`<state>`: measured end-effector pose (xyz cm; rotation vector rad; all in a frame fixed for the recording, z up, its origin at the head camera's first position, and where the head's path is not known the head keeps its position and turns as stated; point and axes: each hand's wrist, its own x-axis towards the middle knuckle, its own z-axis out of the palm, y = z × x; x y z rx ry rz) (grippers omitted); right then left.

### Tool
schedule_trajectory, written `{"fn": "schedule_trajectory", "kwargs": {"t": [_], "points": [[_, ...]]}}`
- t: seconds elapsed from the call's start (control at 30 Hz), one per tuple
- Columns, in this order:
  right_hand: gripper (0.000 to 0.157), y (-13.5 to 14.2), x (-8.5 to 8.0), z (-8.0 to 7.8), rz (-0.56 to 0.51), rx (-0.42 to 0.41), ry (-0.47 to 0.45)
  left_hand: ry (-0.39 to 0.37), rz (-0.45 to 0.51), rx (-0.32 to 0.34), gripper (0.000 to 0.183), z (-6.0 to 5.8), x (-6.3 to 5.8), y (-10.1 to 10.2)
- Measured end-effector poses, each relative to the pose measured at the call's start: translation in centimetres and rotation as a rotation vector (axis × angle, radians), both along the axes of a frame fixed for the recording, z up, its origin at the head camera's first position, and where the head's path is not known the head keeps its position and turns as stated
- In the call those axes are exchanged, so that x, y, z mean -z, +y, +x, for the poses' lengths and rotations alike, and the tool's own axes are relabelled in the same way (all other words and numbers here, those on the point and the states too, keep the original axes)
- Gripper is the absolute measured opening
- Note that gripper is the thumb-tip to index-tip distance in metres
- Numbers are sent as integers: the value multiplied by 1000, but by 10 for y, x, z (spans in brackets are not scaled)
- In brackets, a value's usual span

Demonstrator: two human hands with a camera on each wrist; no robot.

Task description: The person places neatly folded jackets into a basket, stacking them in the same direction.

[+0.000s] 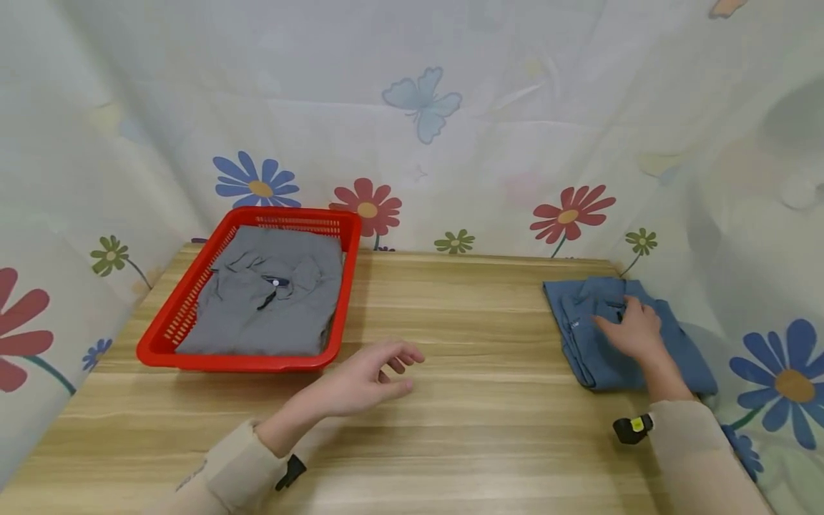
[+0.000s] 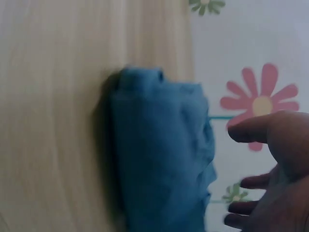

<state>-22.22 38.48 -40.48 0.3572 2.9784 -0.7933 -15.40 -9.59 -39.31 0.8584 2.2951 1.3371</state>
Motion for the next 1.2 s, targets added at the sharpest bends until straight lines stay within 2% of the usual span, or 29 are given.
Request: {"fn": "schedule_trajectory", "kwargs": {"t": [0.13, 0.33, 0.5, 0.77, 1.0, 1.2], "points": [[88, 13, 8, 2, -6, 106, -31, -11, -4, 16, 34, -2, 6, 3], [84, 18, 19, 1, 8, 91, -153, -21, -6, 19, 33, -3, 11, 6], [82, 15, 20, 0, 15, 73, -188, -9, -2, 18, 33, -3, 13, 7], [78, 7, 15, 0, 57, -19, -204, -37, -1, 11, 34, -5, 15, 8], [67, -11, 19, -4, 132, -169, -98, -41, 1, 3, 35, -8, 17, 8], [64, -30, 22, -7, 121, -239, -54, -58, -3, -8, 35, -12, 21, 9]]}}
